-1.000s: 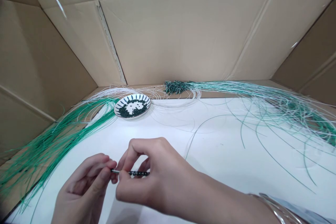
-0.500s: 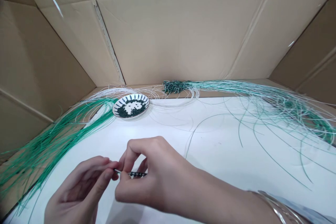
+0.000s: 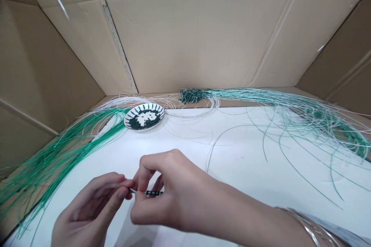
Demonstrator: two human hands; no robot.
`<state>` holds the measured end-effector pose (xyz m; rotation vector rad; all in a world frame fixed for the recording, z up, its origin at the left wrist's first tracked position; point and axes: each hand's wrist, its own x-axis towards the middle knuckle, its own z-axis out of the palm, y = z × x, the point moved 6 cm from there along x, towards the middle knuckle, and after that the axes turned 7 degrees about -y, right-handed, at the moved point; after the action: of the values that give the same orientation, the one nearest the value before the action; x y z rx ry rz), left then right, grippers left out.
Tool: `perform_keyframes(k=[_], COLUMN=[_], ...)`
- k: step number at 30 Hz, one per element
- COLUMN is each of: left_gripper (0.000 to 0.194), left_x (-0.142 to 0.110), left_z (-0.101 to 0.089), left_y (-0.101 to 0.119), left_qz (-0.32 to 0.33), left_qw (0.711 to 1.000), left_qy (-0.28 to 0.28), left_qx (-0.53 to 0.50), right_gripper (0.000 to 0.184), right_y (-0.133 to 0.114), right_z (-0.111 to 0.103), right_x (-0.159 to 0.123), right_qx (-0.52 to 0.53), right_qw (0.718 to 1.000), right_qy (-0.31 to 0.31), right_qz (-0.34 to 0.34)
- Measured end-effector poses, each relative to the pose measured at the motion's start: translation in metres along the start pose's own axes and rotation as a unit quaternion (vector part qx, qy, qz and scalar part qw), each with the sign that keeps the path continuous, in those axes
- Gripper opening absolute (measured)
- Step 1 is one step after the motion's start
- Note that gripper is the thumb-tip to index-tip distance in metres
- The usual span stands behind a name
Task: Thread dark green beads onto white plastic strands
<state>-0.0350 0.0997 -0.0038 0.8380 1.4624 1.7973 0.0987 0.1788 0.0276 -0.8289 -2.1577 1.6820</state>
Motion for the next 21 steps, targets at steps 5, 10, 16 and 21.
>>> perform_keyframes(k=[5,10,16,21], left_gripper=[0.022,0.019,0.016,0.018], left_x=[0.008,0.01,0.012,0.012], left_z=[-0.002,-0.007,-0.006,-0.004], left_y=[-0.011,-0.014,-0.02,-0.021], left_qz=[-0.032,-0.028,-0.053,-0.069], left_qw=[0.997,0.996,0.991,0.988], left_qy=[-0.058,-0.074,-0.116,-0.113], left_qx=[-0.031,-0.033,-0.052,-0.075], right_gripper=[0.01,0.012,0.013,0.013], right_y=[-0.001,0.001,0.005,0.006], right_z=[0.0,0.0,-0.001,0.0], right_x=[0.001,0.001,0.0,0.001], right_qx=[0.003,0.017,0.043,0.052], right_qw=[1.0,1.0,0.999,0.999], right_qy=[-0.003,-0.004,0.004,0.009], right_qz=[-0.017,-0.01,-0.025,-0.011])
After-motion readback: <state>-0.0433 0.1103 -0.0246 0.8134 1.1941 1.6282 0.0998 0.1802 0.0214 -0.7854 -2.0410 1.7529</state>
